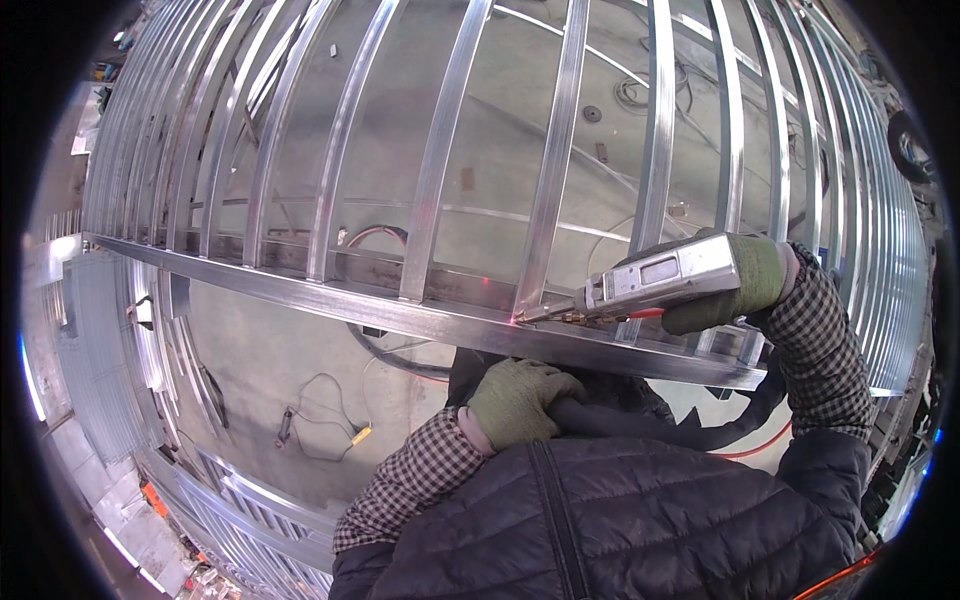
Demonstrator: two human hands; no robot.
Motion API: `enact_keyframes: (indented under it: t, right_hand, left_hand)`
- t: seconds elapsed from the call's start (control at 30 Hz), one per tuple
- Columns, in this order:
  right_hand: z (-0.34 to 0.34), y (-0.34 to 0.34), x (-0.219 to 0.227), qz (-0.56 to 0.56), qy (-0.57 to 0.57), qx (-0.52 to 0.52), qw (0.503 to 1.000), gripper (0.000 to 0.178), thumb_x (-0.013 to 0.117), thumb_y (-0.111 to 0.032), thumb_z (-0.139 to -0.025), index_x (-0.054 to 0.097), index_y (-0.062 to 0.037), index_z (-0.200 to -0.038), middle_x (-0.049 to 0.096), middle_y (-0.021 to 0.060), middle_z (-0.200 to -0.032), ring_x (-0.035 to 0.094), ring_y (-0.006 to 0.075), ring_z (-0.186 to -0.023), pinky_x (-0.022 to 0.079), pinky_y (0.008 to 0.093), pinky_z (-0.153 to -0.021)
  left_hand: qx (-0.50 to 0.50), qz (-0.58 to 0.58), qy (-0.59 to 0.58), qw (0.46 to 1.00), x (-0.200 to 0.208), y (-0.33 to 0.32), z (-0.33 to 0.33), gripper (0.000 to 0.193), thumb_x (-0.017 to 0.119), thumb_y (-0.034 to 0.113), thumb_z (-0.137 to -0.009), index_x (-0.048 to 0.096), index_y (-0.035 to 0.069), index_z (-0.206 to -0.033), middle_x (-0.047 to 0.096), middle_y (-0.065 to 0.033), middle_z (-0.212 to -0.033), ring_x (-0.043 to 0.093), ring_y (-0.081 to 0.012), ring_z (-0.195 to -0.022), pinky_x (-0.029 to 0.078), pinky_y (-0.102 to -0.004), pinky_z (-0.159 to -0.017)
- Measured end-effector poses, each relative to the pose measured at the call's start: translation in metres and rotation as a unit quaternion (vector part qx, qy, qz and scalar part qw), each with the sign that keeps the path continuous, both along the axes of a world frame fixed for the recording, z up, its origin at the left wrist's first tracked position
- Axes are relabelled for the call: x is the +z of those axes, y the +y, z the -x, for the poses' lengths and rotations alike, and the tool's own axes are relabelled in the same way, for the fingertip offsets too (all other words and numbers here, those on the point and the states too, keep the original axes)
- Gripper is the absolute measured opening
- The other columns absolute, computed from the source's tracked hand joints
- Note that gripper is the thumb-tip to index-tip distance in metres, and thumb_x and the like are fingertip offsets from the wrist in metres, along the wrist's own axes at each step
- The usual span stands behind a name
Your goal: The person welds a horizontal metal beam to a vertical metal frame using a handheld welding torch. The person holds the torch with the right hand and stabilizes the workpiece with the left hand while moving along the joint.
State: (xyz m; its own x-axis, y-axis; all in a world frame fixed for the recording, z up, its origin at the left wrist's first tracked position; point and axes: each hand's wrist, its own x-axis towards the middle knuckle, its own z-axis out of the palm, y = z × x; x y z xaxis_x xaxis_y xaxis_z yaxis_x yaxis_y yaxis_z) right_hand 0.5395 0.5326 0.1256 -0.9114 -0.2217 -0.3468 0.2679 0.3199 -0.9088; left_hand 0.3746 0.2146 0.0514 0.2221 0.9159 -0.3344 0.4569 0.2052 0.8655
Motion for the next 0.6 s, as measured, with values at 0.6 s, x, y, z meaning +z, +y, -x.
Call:
enact_keyframes:
  t: [0.6]
  right_hand:
    - [-0.007, 0.008, -0.024, 0.023, 0.042, 0.003, 0.999, 0.058, 0.084, -0.027, -0.097, 0.067, -0.0035, -0.148, 0.080, 0.0094, -0.099, 0.070, 0.0151, -0.071, 0.058, 0.0313, -0.066]
  left_hand:
    - [0.046, -0.007, -0.005, 0.999, 0.000, 0.003, 0.002, 0.035, 0.085, 0.024, -0.078, 0.084, 0.015, -0.112, 0.082, -0.0081, -0.093, 0.079, -0.0286, -0.092, 0.062, -0.0442, -0.088]
